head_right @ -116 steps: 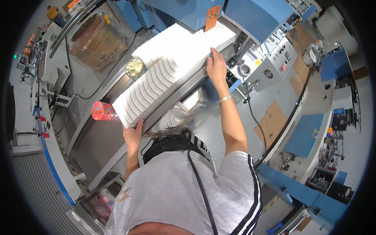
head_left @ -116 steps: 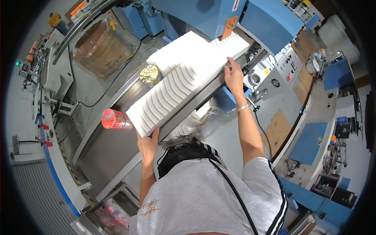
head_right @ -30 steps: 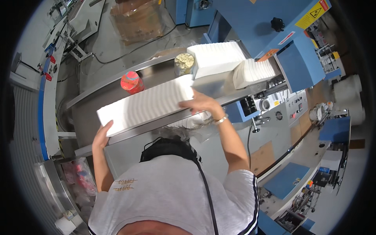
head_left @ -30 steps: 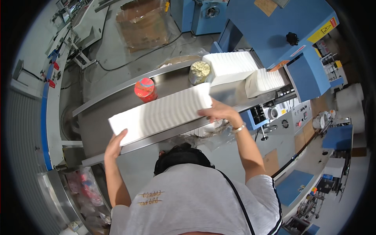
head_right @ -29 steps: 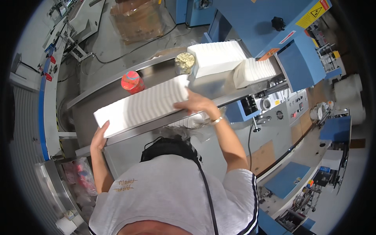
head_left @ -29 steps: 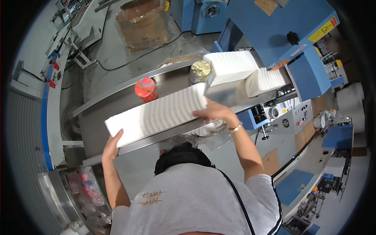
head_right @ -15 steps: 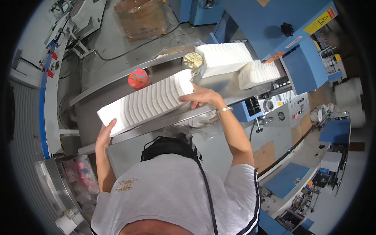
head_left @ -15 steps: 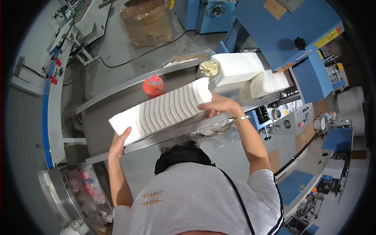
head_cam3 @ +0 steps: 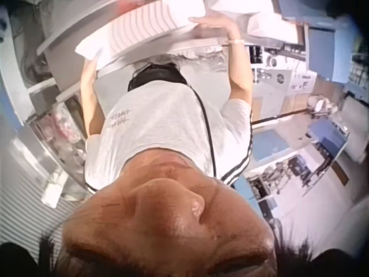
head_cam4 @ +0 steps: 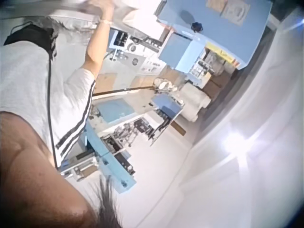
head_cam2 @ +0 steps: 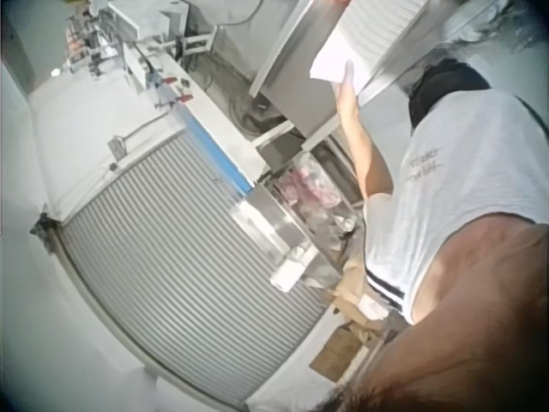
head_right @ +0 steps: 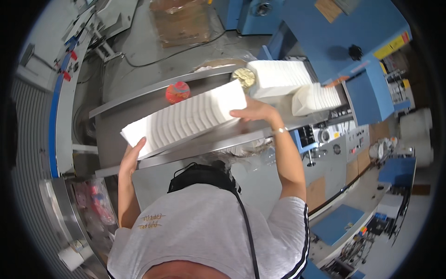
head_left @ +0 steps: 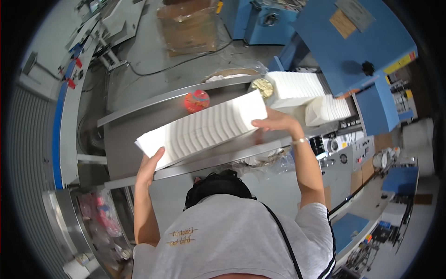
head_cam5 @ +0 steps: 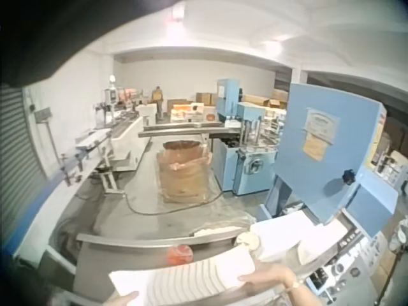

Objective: The person is taking stacks of folded paper napkins from a processing machine and placing them onto a packaging conveyor belt.

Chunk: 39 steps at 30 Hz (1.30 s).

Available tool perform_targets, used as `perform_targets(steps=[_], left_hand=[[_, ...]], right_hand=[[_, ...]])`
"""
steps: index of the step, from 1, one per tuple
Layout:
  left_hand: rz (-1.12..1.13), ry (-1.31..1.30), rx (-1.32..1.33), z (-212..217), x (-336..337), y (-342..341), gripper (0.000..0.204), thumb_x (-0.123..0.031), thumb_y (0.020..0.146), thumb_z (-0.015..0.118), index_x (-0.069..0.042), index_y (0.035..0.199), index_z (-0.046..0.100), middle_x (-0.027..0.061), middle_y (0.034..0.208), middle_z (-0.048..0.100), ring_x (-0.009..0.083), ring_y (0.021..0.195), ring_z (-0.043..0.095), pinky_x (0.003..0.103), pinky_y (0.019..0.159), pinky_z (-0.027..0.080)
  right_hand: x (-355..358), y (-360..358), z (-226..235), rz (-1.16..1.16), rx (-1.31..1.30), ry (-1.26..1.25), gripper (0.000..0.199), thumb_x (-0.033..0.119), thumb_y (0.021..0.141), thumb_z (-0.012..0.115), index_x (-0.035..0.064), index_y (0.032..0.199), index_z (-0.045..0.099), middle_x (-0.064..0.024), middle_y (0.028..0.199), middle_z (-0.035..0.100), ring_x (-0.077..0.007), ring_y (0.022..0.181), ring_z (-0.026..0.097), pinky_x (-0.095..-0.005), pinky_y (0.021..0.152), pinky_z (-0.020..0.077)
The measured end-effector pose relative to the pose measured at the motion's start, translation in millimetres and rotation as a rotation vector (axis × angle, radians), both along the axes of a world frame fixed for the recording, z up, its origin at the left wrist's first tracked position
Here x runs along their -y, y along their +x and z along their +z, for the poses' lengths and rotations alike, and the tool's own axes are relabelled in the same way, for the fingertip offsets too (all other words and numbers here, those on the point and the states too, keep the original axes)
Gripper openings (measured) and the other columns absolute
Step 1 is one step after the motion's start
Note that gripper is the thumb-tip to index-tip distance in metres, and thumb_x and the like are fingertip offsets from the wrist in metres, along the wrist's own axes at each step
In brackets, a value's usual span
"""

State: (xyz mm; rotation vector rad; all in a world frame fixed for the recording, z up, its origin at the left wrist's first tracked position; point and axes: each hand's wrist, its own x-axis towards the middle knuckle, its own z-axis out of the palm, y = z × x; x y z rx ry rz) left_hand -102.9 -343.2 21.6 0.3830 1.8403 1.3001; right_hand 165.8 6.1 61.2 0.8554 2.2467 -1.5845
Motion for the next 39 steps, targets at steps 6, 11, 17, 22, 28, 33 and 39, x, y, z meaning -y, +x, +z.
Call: perform_targets(steps=[6, 11, 17, 22, 28, 33, 39], left_hand=[[0.006, 0.046, -0.084, -3, -17, 5, 0.088, -0.034, 0.083, 0.068, 0.005, 0.144, 0.019, 0.0190, 0.146, 0.030, 0.0278, 0.136, 0.027, 0.034, 0.111, 0.020], [0.085, 0.074, -0.138, -11, -1, 4, 0.088, -0.029, 0.082, 0.069, 0.004, 0.145, 0.017, 0.0166, 0.148, 0.026, 0.0264, 0.137, 0.025, 0.034, 0.112, 0.019], [0.020, 0.106, -0.087, -17, -12, 0, 0.086, -0.024, 0.084, 0.068, 0.002, 0.146, 0.015, 0.0148, 0.150, 0.023, 0.0253, 0.137, 0.024, 0.036, 0.112, 0.017], [0.040, 0.101, -0.068, -15, -7, 0, 0.085, -0.022, 0.084, 0.068, 0.001, 0.146, 0.016, 0.0145, 0.150, 0.024, 0.0251, 0.137, 0.024, 0.035, 0.112, 0.017], [0.069, 0.102, -0.066, -13, 5, -3, 0.084, -0.025, 0.085, 0.068, 0.003, 0.146, 0.017, 0.0145, 0.149, 0.026, 0.0242, 0.137, 0.026, 0.034, 0.112, 0.019], [0.035, 0.146, -0.008, -22, -4, -9, 0.079, -0.025, 0.087, 0.067, 0.001, 0.145, 0.020, 0.0119, 0.147, 0.031, 0.0236, 0.135, 0.030, 0.035, 0.110, 0.023], [0.035, 0.135, 0.036, -31, 4, -17, 0.077, -0.026, 0.088, 0.066, -0.003, 0.146, 0.022, 0.0093, 0.145, 0.036, 0.0232, 0.131, 0.037, 0.036, 0.106, 0.031]], right_hand=[[16, -52, 19, -0.162, -0.203, 1.046, 0.068, 0.046, 0.075, 0.071, 0.0014, 0.123, 0.052, -0.0239, 0.109, 0.061, -0.0373, 0.101, 0.058, -0.0425, 0.086, 0.0465], [73, -190, -3, -0.034, -0.067, 0.573, 0.071, 0.050, 0.061, 0.073, 0.0037, 0.111, 0.056, -0.0202, 0.094, 0.066, -0.0361, 0.093, 0.064, -0.0466, 0.076, 0.0506], [69, -204, -19, -0.135, -0.214, 0.398, 0.066, 0.035, 0.059, 0.073, 0.0029, 0.114, 0.055, -0.0245, 0.107, 0.057, -0.0389, 0.108, 0.055, -0.0423, 0.091, 0.0465], [75, -98, 76, -0.416, -0.673, 0.723, 0.066, 0.033, 0.065, 0.072, 0.0042, 0.122, 0.053, -0.0242, 0.111, 0.057, -0.0361, 0.108, 0.056, -0.0410, 0.091, 0.0463], [50, 22, 109, -0.724, 0.168, 1.069, 0.064, 0.043, 0.070, 0.065, 0.0089, 0.123, 0.051, -0.0194, 0.112, 0.056, -0.0434, 0.100, 0.056, -0.0470, 0.080, 0.0504], [-10, 54, 17, -0.490, 0.526, 0.879, 0.067, 0.043, 0.068, 0.065, 0.0053, 0.122, 0.052, -0.0201, 0.117, 0.056, -0.0385, 0.104, 0.056, -0.0447, 0.088, 0.0466], [-33, 58, -43, -0.483, 0.515, 0.915, 0.071, 0.041, 0.066, 0.071, 0.0066, 0.124, 0.049, -0.0198, 0.125, 0.050, -0.0383, 0.118, 0.047, -0.0435, 0.098, 0.0393]])
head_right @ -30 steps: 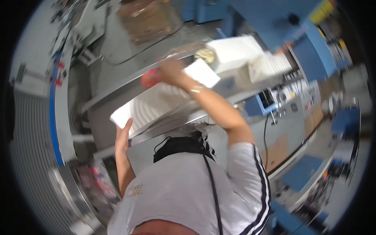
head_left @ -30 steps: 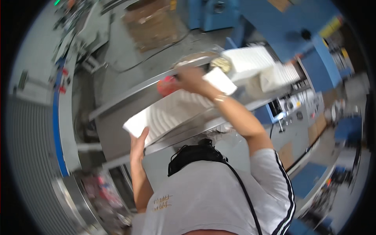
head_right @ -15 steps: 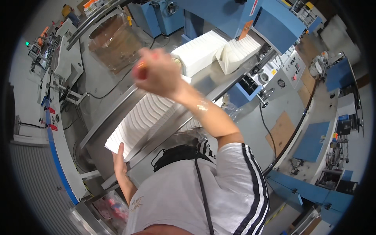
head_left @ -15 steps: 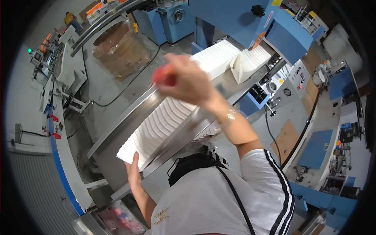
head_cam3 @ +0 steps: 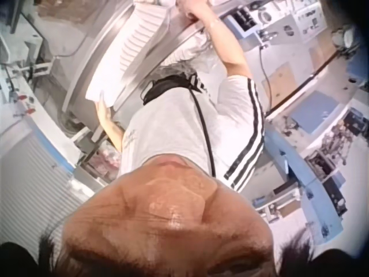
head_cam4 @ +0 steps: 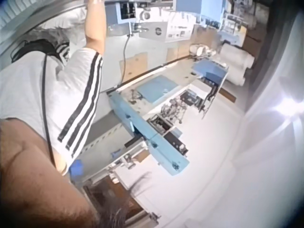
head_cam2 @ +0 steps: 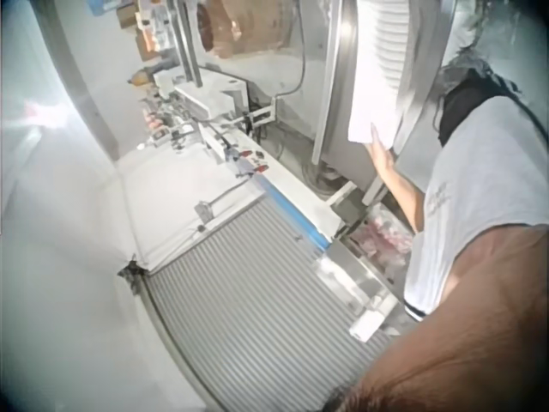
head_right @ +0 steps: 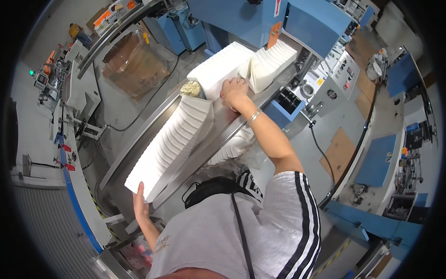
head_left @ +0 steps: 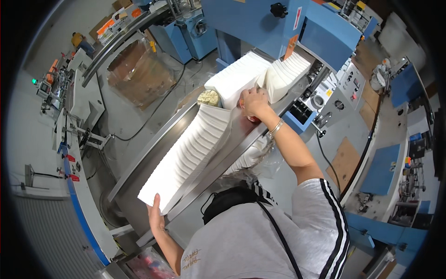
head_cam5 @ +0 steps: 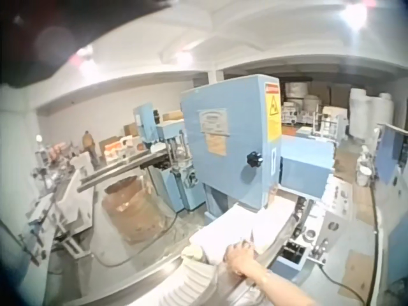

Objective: The person is taking stacks of folded paper napkins from a processing machine and placing them onto a packaging conveyor belt.

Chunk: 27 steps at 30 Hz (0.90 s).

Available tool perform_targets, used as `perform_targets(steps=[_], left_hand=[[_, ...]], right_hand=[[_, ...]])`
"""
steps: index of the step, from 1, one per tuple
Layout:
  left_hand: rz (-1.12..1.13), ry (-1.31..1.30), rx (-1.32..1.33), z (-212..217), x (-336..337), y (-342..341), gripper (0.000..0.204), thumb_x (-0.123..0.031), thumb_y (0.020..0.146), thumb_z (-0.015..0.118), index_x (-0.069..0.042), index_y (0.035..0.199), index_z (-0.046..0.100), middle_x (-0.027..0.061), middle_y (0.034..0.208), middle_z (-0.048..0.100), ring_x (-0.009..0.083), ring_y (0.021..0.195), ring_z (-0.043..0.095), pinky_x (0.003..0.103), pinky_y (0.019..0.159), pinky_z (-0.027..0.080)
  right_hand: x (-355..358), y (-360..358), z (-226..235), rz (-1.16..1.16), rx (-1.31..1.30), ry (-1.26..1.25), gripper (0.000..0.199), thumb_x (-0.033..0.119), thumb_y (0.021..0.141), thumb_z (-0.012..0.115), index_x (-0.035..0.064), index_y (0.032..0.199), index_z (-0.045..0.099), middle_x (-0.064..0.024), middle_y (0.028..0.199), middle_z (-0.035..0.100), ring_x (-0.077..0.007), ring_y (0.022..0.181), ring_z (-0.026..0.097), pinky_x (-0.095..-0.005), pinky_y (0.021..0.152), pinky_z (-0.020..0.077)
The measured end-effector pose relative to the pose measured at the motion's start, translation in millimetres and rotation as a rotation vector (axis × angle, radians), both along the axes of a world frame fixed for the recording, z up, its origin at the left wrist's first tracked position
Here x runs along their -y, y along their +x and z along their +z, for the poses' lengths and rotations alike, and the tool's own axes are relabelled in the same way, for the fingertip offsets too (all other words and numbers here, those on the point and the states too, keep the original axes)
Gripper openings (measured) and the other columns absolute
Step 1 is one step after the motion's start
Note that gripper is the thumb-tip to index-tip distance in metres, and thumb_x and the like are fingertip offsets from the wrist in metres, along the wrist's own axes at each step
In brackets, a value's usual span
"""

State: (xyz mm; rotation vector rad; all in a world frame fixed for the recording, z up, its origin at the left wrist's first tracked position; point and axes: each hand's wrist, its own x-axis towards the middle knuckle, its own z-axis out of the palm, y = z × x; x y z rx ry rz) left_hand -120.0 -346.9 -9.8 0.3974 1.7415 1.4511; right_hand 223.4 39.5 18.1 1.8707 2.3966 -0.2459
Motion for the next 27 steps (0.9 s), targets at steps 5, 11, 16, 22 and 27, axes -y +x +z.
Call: perform_targets(steps=[5, 11, 16, 22, 27], left_hand=[[0.019, -0.009, 0.020, 6, -2, 3, 0.078, -0.024, 0.087, 0.066, 0.000, 0.146, 0.020, 0.0115, 0.146, 0.032, 0.0243, 0.133, 0.033, 0.036, 0.109, 0.026], [0.015, -0.031, 0.051, 6, -2, 1, 0.078, -0.026, 0.087, 0.066, -0.002, 0.146, 0.021, 0.0111, 0.146, 0.033, 0.0250, 0.132, 0.034, 0.037, 0.108, 0.028], [0.014, -0.055, 0.050, 6, -2, 1, 0.076, -0.030, 0.087, 0.066, -0.007, 0.146, 0.023, 0.0087, 0.144, 0.036, 0.0246, 0.130, 0.038, 0.039, 0.105, 0.033], [0.002, -0.034, 0.041, 4, -2, 0, 0.078, -0.031, 0.086, 0.067, -0.006, 0.146, 0.023, 0.0090, 0.144, 0.036, 0.0244, 0.130, 0.038, 0.038, 0.105, 0.034], [0.015, -0.019, 0.063, 13, -5, 7, 0.084, -0.026, 0.085, 0.068, 0.001, 0.146, 0.017, 0.0135, 0.148, 0.029, 0.0256, 0.135, 0.029, 0.036, 0.111, 0.022]], right_hand=[[-8, 22, -10, -0.087, -0.135, 0.067, 0.072, 0.039, 0.065, 0.072, 0.0072, 0.125, 0.047, -0.0217, 0.127, 0.048, -0.0419, 0.119, 0.046, -0.0453, 0.097, 0.0402], [-13, 27, -36, -0.350, -0.145, 0.216, 0.066, 0.040, 0.068, 0.069, 0.0062, 0.121, 0.048, -0.0235, 0.122, 0.050, -0.0445, 0.110, 0.051, -0.0466, 0.092, 0.0445], [-7, 24, -18, -0.231, -0.192, 0.192, 0.068, 0.043, 0.071, 0.066, 0.0022, 0.121, 0.046, -0.0255, 0.120, 0.051, -0.0444, 0.109, 0.052, -0.0470, 0.087, 0.0475], [-22, 24, -29, -0.230, -0.069, 0.335, 0.085, 0.052, 0.071, 0.068, -0.0022, 0.129, 0.038, -0.0296, 0.132, 0.043, -0.0448, 0.120, 0.045, -0.0441, 0.096, 0.0424], [-17, 33, -10, -0.210, -0.028, 0.114, 0.091, 0.055, 0.072, 0.066, -0.0011, 0.135, 0.034, -0.0282, 0.138, 0.036, -0.0371, 0.126, 0.042, -0.0440, 0.096, 0.0417]])
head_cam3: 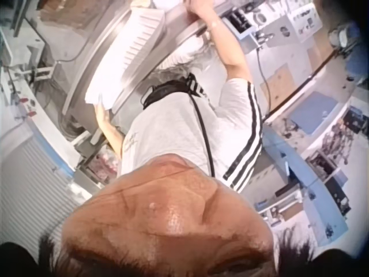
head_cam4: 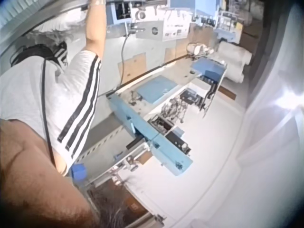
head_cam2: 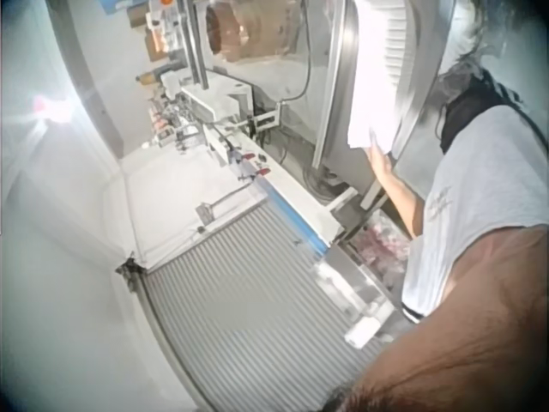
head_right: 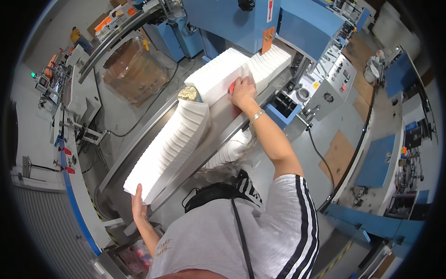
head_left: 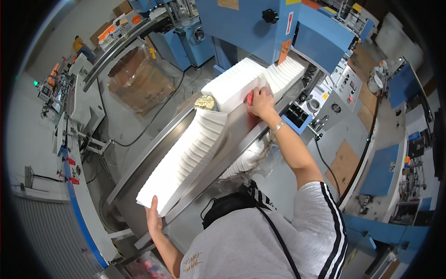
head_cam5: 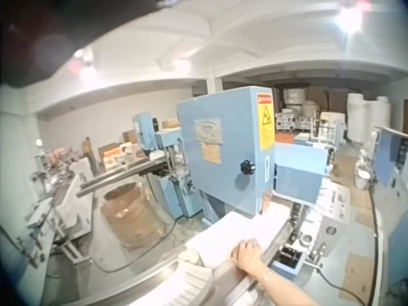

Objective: The person is taking stacks of folded paper napkins from a processing machine and placing them onto a packaging conveyor belt.

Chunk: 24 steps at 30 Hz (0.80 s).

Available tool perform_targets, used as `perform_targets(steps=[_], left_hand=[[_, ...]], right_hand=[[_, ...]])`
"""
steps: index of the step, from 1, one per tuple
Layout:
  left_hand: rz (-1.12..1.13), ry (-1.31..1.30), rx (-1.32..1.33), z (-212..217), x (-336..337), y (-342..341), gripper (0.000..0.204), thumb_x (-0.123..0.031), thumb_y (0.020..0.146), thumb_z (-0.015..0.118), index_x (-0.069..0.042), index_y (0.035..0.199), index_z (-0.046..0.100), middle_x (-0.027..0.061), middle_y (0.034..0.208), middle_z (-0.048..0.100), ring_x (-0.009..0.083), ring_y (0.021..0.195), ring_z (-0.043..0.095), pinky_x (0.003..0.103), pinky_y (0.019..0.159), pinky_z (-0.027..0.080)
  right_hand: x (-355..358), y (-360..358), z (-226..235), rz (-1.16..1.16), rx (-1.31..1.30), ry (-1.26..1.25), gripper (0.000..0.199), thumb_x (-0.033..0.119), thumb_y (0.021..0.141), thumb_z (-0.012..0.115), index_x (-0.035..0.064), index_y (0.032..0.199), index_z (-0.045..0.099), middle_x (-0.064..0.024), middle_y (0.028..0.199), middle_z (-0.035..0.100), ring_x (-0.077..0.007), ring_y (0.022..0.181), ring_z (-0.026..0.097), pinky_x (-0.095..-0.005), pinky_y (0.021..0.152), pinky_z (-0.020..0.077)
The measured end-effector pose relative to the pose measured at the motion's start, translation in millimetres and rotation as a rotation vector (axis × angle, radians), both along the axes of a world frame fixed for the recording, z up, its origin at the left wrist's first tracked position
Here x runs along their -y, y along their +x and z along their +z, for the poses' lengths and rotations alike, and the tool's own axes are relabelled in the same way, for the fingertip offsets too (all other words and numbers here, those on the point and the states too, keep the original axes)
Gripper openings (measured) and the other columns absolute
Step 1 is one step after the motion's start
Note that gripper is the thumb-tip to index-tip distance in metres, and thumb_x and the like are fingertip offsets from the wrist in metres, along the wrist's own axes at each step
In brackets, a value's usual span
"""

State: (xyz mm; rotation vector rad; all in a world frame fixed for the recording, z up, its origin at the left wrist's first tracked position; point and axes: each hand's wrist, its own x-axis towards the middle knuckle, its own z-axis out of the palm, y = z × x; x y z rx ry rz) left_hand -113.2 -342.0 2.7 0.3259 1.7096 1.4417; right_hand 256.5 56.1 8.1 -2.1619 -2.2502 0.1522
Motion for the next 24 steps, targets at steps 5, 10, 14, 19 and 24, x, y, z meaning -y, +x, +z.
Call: perform_targets(steps=[5, 10, 14, 19, 24], left_hand=[[-0.016, -0.008, 0.016, 1, 0, -2, 0.084, -0.026, 0.085, 0.068, 0.001, 0.146, 0.018, 0.0135, 0.148, 0.029, 0.0253, 0.135, 0.029, 0.035, 0.111, 0.022], [0.022, -0.017, -0.013, 2, 4, 2, 0.082, -0.028, 0.086, 0.068, 0.002, 0.145, 0.019, 0.0128, 0.148, 0.029, 0.0245, 0.135, 0.028, 0.035, 0.111, 0.022], [-0.034, -0.031, -0.068, -1, 4, -1, 0.084, -0.028, 0.085, 0.068, 0.004, 0.145, 0.019, 0.0136, 0.147, 0.029, 0.0236, 0.135, 0.028, 0.033, 0.111, 0.020], [-0.056, -0.039, -0.132, 4, -5, 2, 0.092, -0.033, 0.084, 0.069, 0.004, 0.146, 0.012, 0.0153, 0.149, 0.025, 0.0249, 0.138, 0.023, 0.033, 0.113, 0.016], [-0.040, -0.024, -0.060, 6, 1, -2, 0.088, -0.033, 0.085, 0.068, 0.002, 0.146, 0.014, 0.0127, 0.149, 0.027, 0.0238, 0.138, 0.024, 0.033, 0.112, 0.018]], right_hand=[[-9, 7, -21, 0.030, -0.047, -0.035, 0.090, 0.054, 0.073, 0.066, 0.0023, 0.139, 0.031, -0.0252, 0.137, 0.038, -0.0313, 0.121, 0.049, -0.0410, 0.088, 0.0483], [15, -11, -10, -0.096, -0.038, 0.165, 0.076, 0.047, 0.076, 0.067, 0.0074, 0.133, 0.036, -0.0220, 0.133, 0.043, -0.0366, 0.099, 0.062, -0.0404, 0.085, 0.0504], [36, -28, 19, 0.322, -0.330, 0.550, 0.033, 0.030, 0.088, 0.056, 0.0017, 0.105, 0.063, -0.0158, 0.094, 0.066, -0.0294, 0.085, 0.066, -0.0385, 0.073, 0.0521], [32, -70, 21, 0.486, -0.871, -0.040, 0.037, 0.037, 0.087, 0.057, 0.0019, 0.097, 0.065, -0.0193, 0.084, 0.067, -0.0335, 0.085, 0.065, -0.0393, 0.077, 0.0496], [22, -93, 14, 0.449, -0.703, -0.286, 0.057, 0.052, 0.082, 0.061, 0.0019, 0.110, 0.063, -0.0209, 0.094, 0.067, -0.0329, 0.093, 0.064, -0.0363, 0.083, 0.0482]])
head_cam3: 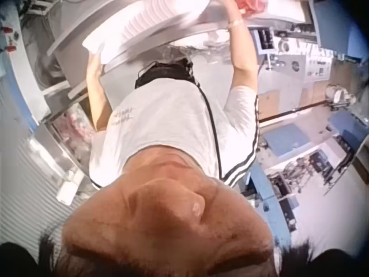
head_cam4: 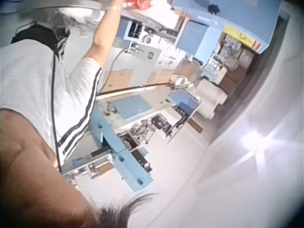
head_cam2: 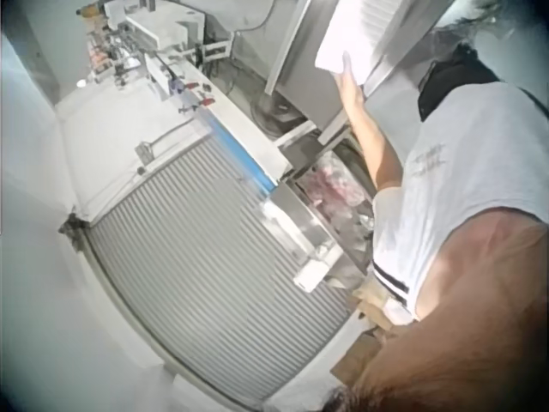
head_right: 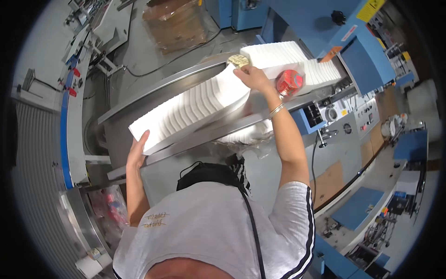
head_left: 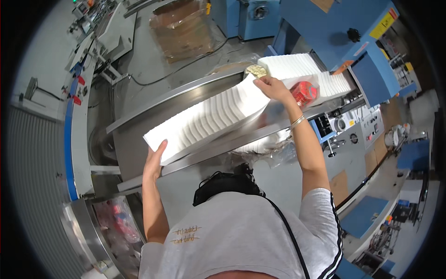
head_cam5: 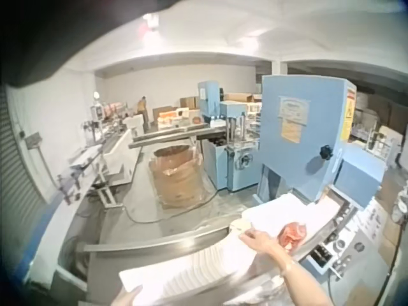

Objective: The person is taking stacks of folded paper napkins from a processing machine and placing them onto a packaging conveyor belt.

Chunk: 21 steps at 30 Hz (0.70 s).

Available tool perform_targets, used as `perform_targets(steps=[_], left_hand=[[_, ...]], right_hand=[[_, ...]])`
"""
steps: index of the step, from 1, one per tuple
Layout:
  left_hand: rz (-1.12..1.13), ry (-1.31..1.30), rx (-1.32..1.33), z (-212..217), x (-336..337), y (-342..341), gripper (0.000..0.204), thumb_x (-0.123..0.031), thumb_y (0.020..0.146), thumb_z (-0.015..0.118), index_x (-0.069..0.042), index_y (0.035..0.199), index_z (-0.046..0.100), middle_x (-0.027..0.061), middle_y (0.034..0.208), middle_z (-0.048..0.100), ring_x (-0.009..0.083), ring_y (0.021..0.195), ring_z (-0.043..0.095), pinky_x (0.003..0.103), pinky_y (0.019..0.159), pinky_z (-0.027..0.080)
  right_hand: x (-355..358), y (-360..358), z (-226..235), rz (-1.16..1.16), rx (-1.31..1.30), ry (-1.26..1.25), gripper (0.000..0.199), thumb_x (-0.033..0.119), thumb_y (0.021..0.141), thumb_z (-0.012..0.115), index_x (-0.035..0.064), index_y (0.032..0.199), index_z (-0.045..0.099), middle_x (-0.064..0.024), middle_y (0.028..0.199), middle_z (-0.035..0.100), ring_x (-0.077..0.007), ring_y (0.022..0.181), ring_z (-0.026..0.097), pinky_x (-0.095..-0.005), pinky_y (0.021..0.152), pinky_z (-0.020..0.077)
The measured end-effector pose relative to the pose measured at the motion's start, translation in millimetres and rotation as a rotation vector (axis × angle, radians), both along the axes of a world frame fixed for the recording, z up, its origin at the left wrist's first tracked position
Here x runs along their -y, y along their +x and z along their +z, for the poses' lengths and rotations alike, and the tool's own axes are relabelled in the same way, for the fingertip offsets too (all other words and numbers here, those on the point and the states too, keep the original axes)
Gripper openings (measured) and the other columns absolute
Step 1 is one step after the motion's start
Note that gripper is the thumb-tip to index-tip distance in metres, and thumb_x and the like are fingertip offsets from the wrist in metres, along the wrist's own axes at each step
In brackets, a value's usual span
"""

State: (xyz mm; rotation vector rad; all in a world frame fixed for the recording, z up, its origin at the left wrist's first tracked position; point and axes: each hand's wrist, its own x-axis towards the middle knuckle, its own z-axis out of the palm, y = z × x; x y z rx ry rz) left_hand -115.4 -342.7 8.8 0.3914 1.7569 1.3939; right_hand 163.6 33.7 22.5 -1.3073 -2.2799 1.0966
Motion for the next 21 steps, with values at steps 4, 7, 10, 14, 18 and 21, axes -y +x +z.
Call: perform_targets(steps=[4, 7, 10, 14, 18, 21], left_hand=[[-0.011, -0.007, 0.026, 1, 6, -6, 0.095, -0.040, 0.083, 0.068, 0.003, 0.146, 0.011, 0.0160, 0.150, 0.025, 0.0264, 0.139, 0.022, 0.034, 0.113, 0.015], [-0.073, 0.038, 0.034, 5, 5, -10, 0.090, -0.038, 0.083, 0.068, 0.003, 0.145, 0.017, 0.0165, 0.147, 0.030, 0.0258, 0.137, 0.026, 0.035, 0.112, 0.017], [-0.113, -0.005, 0.025, 11, 6, -15, 0.086, -0.036, 0.085, 0.067, 0.001, 0.145, 0.019, 0.0161, 0.145, 0.034, 0.0248, 0.136, 0.028, 0.035, 0.111, 0.019], [-0.124, -0.012, 0.004, 0, 27, -53, 0.083, -0.035, 0.085, 0.067, -0.001, 0.145, 0.020, 0.0145, 0.143, 0.037, 0.0242, 0.135, 0.029, 0.035, 0.111, 0.020], [-0.160, -0.108, 0.100, 5, 48, -95, 0.083, -0.047, 0.085, 0.062, -0.006, 0.147, 0.023, 0.0120, 0.146, 0.035, 0.0245, 0.136, 0.028, 0.038, 0.111, 0.017], [-0.105, -0.189, 0.154, -20, 56, -122, 0.097, -0.065, 0.078, 0.060, -0.005, 0.146, 0.025, 0.0128, 0.150, 0.029, 0.0280, 0.140, 0.020, 0.048, 0.112, 0.007]], right_hand=[[-3, -9, -3, 0.125, 0.067, -0.100, 0.089, 0.067, 0.076, 0.060, -0.0051, 0.127, 0.048, -0.0242, 0.116, 0.059, -0.0332, 0.111, 0.056, -0.0353, 0.095, 0.0423], [24, -16, 12, 0.274, 0.013, -0.187, 0.094, 0.060, 0.078, 0.064, -0.0079, 0.136, 0.034, -0.0234, 0.131, 0.047, -0.0290, 0.124, 0.044, -0.0338, 0.105, 0.0328], [60, -20, 22, 0.326, -0.099, -0.308, 0.092, 0.053, 0.079, 0.068, -0.0073, 0.137, 0.031, -0.0224, 0.131, 0.047, -0.0272, 0.125, 0.042, -0.0338, 0.107, 0.0304], [92, -12, 22, 0.292, -0.097, -0.437, 0.089, 0.049, 0.084, 0.064, -0.0051, 0.142, 0.024, -0.0150, 0.121, 0.053, -0.0166, 0.103, 0.053, -0.0271, 0.087, 0.0445], [86, 0, -11, -0.026, -0.202, -0.842, 0.073, 0.053, 0.091, 0.052, 0.0017, 0.141, 0.033, -0.0008, 0.097, 0.054, -0.0046, 0.075, 0.050, -0.0150, 0.059, 0.0446], [89, -14, -16, 0.099, -0.222, -0.917, 0.075, 0.056, 0.093, 0.045, -0.0021, 0.139, 0.036, -0.0082, 0.119, 0.055, -0.0153, 0.100, 0.055, -0.0249, 0.084, 0.0471]])
